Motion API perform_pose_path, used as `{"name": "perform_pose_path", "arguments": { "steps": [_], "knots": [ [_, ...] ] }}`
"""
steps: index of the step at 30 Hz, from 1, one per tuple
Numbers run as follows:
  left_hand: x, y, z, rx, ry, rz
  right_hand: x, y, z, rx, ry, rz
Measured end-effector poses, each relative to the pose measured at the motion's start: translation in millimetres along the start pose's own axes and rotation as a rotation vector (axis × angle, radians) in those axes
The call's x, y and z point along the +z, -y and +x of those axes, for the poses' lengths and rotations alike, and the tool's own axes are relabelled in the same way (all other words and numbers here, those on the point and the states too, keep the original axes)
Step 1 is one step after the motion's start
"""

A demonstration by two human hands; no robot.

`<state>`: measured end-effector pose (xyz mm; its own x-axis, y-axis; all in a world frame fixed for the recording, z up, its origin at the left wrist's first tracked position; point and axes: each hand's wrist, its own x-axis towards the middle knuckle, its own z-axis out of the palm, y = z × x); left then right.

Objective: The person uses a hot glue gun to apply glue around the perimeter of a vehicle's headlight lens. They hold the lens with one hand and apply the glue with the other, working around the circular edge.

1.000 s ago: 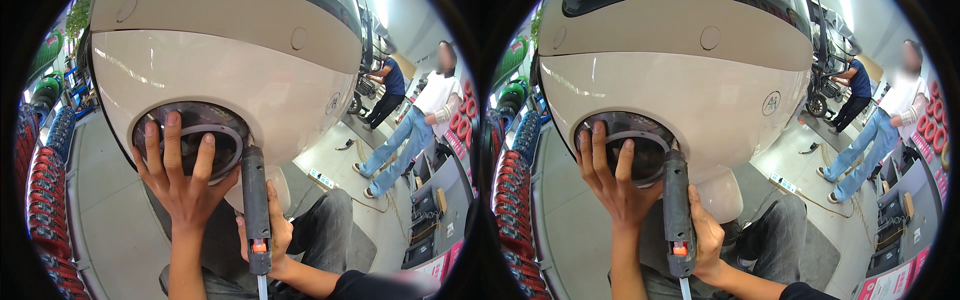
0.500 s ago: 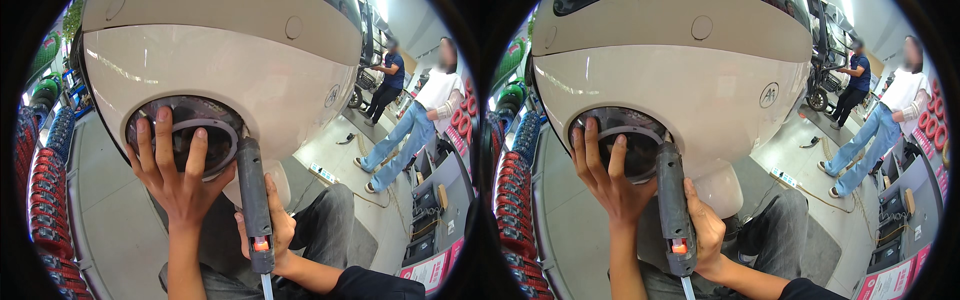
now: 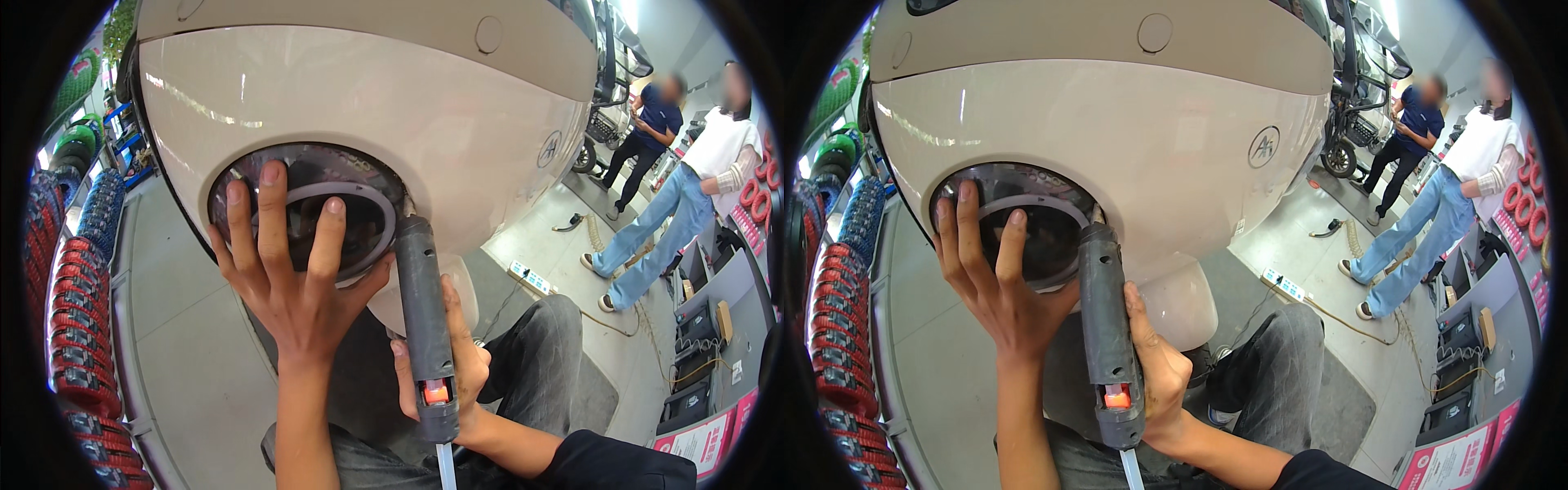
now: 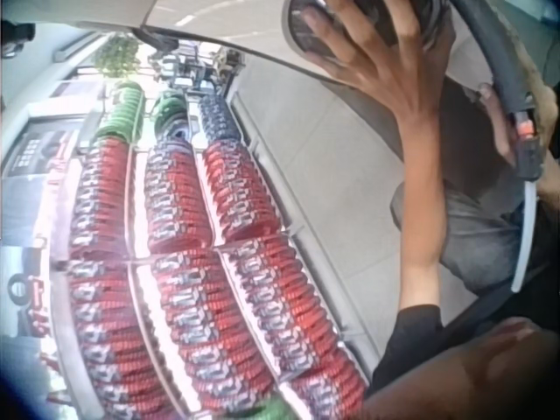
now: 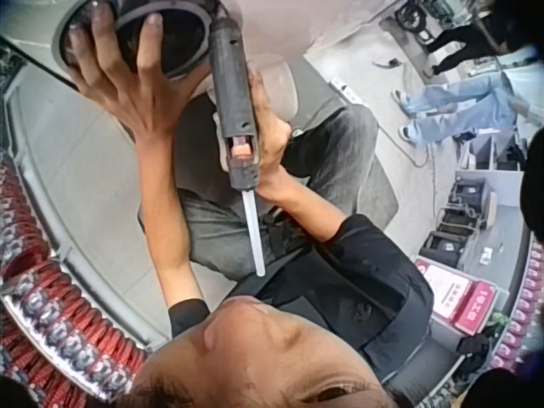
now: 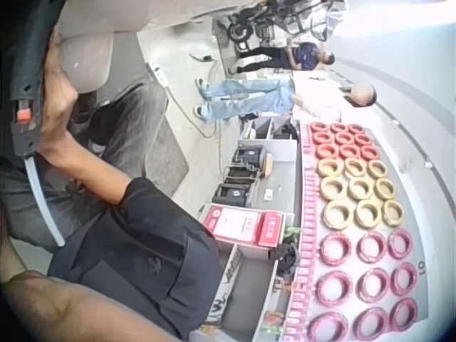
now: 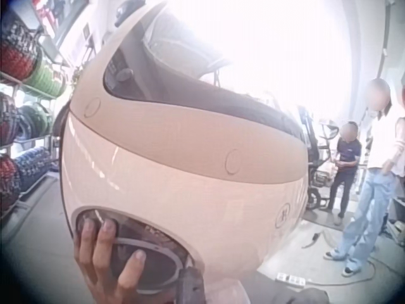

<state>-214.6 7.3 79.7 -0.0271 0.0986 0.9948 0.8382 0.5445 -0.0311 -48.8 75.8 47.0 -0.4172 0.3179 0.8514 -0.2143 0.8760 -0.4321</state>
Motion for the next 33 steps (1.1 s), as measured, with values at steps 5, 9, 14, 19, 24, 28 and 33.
{"name": "perform_pose_path", "arguments": {
  "steps": [5,9,14,19,24,28,33],
  "knots": [
    [0,1,-2,-0.006,-0.004,-0.012,0,-1,-1,-0.004,-0.005,-0.009],
    [5,2,-4,-0.053,-0.052,-0.057,1,-1,-3,0.008,0.001,-0.019],
    [-1,0,-1,-0.005,0.000,-0.017,3,-2,-5,0.003,-0.022,-0.020],
    [-1,1,0,0.013,-0.004,-0.009,4,6,-10,0.125,-0.005,0.072],
    [0,2,-3,0.010,-0.006,-0.004,5,9,-11,0.150,0.001,0.053],
    [-1,2,-2,0.007,-0.007,-0.010,4,11,-10,0.146,-0.001,0.036],
    [-1,3,-3,0.004,-0.005,-0.010,8,2,-15,0.081,-0.014,-0.035]
  ]
}}
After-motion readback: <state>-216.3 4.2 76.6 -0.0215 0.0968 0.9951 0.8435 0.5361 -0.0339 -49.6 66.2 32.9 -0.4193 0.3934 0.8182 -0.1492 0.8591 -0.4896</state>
